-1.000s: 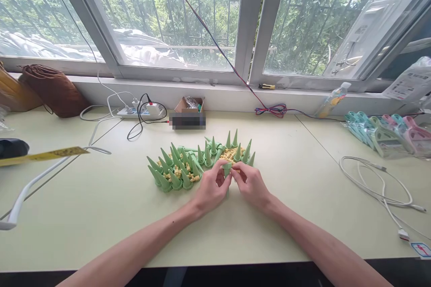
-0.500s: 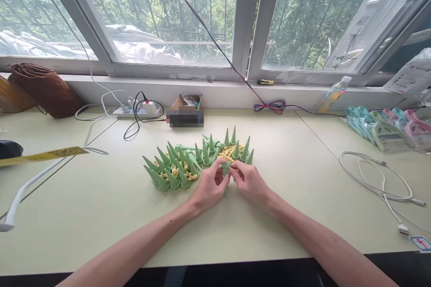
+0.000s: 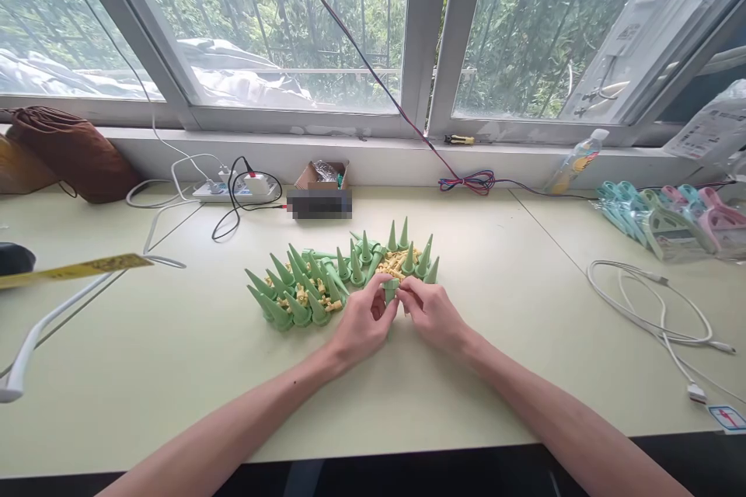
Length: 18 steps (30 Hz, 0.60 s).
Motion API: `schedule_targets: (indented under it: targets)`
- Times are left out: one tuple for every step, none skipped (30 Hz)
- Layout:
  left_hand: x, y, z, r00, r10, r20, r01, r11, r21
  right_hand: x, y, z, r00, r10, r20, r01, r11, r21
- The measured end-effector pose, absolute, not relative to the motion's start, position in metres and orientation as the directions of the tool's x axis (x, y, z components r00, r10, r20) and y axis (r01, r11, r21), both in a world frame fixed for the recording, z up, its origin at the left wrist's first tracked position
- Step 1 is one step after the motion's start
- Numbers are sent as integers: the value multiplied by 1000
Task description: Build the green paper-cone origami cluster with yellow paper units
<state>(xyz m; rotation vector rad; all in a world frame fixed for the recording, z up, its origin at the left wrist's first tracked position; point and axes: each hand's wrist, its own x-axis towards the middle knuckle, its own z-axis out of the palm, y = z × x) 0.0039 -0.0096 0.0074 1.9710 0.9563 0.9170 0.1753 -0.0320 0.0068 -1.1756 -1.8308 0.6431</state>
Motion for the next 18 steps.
schedule_targets:
  targets:
    - [4,-10,7,466,840,277,309,-448,839,175,-32,7,-198,906,375,468,423,-776]
    - [3,-9,7,466,838,283,311,-454,835,175,-32,8,-194,908,372,466,419,-780]
    - [3,-9,7,468,836,287,313,-460,831,175,-32,8,-190,910,367,463,413,-784]
    - [3,-9,7,468,834,291,315,-465,827,175,-32,8,-187,913,364,460,409,-789]
    - [3,-9,7,470,833,293,317,-469,824,175,-33,8,-186,914,361,456,406,-792]
    - [3,-9,7,470,831,297,318,-473,822,175,-33,8,-186,914,360,454,405,-794]
    - [3,-9,7,469,830,302,319,-478,818,175,-33,8,-186,914,360,453,405,-794]
    - [4,-9,7,468,828,309,320,-485,814,175,-33,8,-186,914,361,453,405,-794]
    - [4,-9,7,467,826,317,321,-492,809,176,-33,7,-185,914,362,455,406,-793]
    - [4,-9,7,466,823,324,322,-499,805,176,-32,7,-183,914,363,458,406,-791]
    - [4,-9,7,466,821,329,322,-504,801,176,-32,6,-180,914,363,460,405,-790]
    - [4,-9,7,467,819,333,322,-509,799,176,-32,6,-176,915,363,461,402,-791]
    - [4,-10,7,470,817,334,322,-511,797,176,-31,6,-172,917,361,460,398,-793]
    - [5,-10,7,471,816,333,322,-511,797,176,-31,5,-166,919,359,457,394,-797]
    - [5,-10,7,471,817,332,323,-510,797,175,-31,5,-159,919,360,453,392,-801]
    - [5,-10,7,468,819,331,324,-508,798,175,-31,6,-153,919,363,449,392,-803]
    - [5,-10,8,461,824,330,325,-503,801,174,-32,6,-148,917,371,448,396,-802]
    - [5,-10,9,450,830,329,325,-495,806,173,-32,7,-142,914,381,451,402,-797]
